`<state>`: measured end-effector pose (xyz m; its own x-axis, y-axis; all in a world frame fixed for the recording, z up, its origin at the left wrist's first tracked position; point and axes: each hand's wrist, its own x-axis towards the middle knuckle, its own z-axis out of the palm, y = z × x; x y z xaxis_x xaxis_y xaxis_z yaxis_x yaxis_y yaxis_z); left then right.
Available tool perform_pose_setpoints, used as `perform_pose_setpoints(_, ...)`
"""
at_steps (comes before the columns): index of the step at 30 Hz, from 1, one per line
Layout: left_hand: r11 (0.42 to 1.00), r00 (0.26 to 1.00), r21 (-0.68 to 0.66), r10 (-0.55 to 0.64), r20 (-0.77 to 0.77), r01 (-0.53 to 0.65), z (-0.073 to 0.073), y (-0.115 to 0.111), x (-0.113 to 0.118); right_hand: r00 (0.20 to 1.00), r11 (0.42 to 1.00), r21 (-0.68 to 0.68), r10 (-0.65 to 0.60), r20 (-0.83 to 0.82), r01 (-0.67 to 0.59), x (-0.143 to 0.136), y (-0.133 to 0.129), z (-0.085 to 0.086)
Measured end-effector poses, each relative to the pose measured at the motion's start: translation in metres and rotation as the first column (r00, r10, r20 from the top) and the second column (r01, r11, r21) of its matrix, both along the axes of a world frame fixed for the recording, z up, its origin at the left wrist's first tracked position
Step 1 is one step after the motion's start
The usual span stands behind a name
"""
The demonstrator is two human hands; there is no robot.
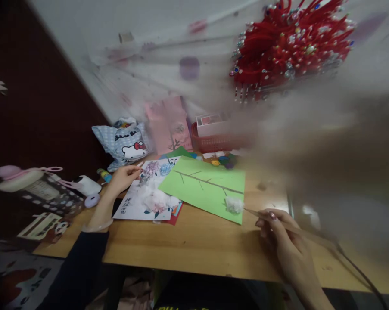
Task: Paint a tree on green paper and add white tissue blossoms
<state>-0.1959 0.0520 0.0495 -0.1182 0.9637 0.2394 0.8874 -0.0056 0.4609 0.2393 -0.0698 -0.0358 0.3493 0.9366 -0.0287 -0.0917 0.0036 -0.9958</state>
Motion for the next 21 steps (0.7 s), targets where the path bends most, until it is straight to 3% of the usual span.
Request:
perform_pose_setpoints(4, 0.997, 0.997, 0.009, 0.074, -0.005, -0.074, -0.018, 0.008, -0.009, 0.985, 0.998, -0.03, -0.065, -0.157, 0.061, 0.001, -0.001, -0.001)
perform_pose_setpoints(7, 0.993, 0.993, -0.007, 0.116, -0.019, -0.116, -0.023, 0.009, -0.013, 0.978, 0.997, -0.057, -0.061, -0.201, 0.05, -0.001, -0.001, 0.0)
perform_pose_setpoints(15, 0.976, 0.996, -0.204, 0.084, 0.0, -0.083, -0.021, 0.001, -0.017, 0.961, 0.996, -0.08, -0.06, -0.272, 0.04, -0.008, -0.001, 0.011)
perform_pose_setpoints(21, 0.986, 0.987, -0.153, 0.089, 0.132, -0.068, -0.021, -0.001, -0.017, 0.964, 0.994, -0.098, -0.071, -0.255, 0.047, -0.006, 0.0, 0.009)
